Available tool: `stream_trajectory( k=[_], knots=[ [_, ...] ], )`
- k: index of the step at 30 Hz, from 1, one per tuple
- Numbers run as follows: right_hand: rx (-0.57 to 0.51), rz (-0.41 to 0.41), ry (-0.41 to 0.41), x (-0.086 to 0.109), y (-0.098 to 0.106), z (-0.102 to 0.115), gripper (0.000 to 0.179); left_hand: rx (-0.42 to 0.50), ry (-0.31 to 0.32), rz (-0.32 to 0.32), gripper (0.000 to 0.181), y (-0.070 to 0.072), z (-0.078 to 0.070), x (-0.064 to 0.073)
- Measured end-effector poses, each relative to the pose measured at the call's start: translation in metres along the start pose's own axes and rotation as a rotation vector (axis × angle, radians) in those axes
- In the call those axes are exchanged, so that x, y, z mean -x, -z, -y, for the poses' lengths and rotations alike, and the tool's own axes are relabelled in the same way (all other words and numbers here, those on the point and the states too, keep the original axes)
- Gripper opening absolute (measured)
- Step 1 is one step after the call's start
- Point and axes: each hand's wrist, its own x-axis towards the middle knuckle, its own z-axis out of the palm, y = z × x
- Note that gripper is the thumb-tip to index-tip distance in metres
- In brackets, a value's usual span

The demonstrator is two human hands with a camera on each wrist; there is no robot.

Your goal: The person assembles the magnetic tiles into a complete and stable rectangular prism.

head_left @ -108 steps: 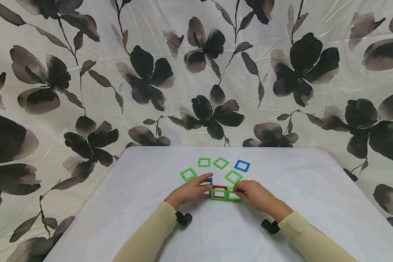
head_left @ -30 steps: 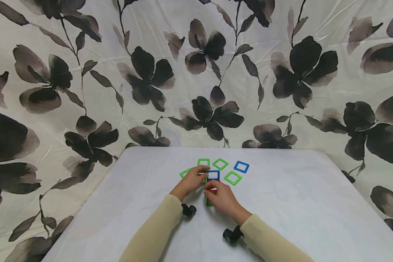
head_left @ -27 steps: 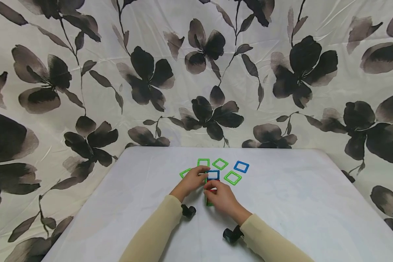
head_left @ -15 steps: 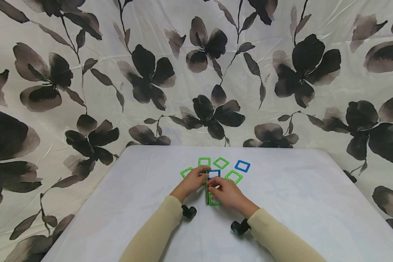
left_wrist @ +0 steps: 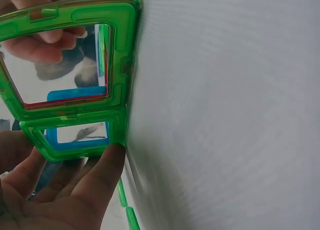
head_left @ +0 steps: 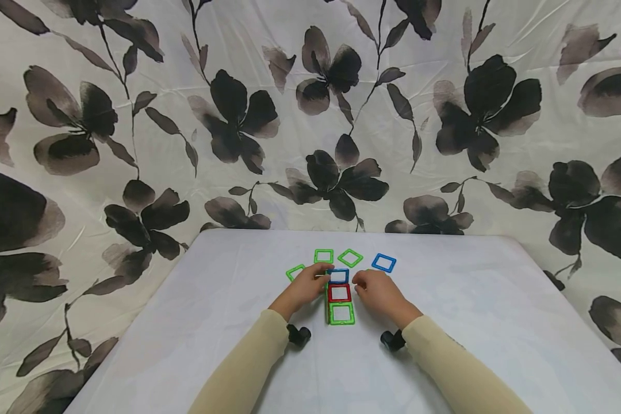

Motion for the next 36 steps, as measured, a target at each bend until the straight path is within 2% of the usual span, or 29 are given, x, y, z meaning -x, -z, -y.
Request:
stream_trajectory(
  k=[9,15,24,36],
  knots=[
    [0.087,-0.005,-0.024,-0.008,0.003,-0.016,0.020,0.009,-0.006,0.005,0.036,0.000,0.000,0.000],
    [0.127,0.014,-0.053,-0.013,0.005,-0.023,0.022,-0.026,-0.006,0.013,0.040,0.000,-0.001,0.002],
    [0.138,0.095,-0.092,-0.016,0.009,-0.025,0.023,-0.053,0.023,0.022,0.045,-0.002,-0.001,0.003],
    [0.181,0.101,-0.092,-0.020,0.007,-0.023,0.024,-0.082,0.005,0.013,0.045,-0.003,-0.001,0.005]
  ],
)
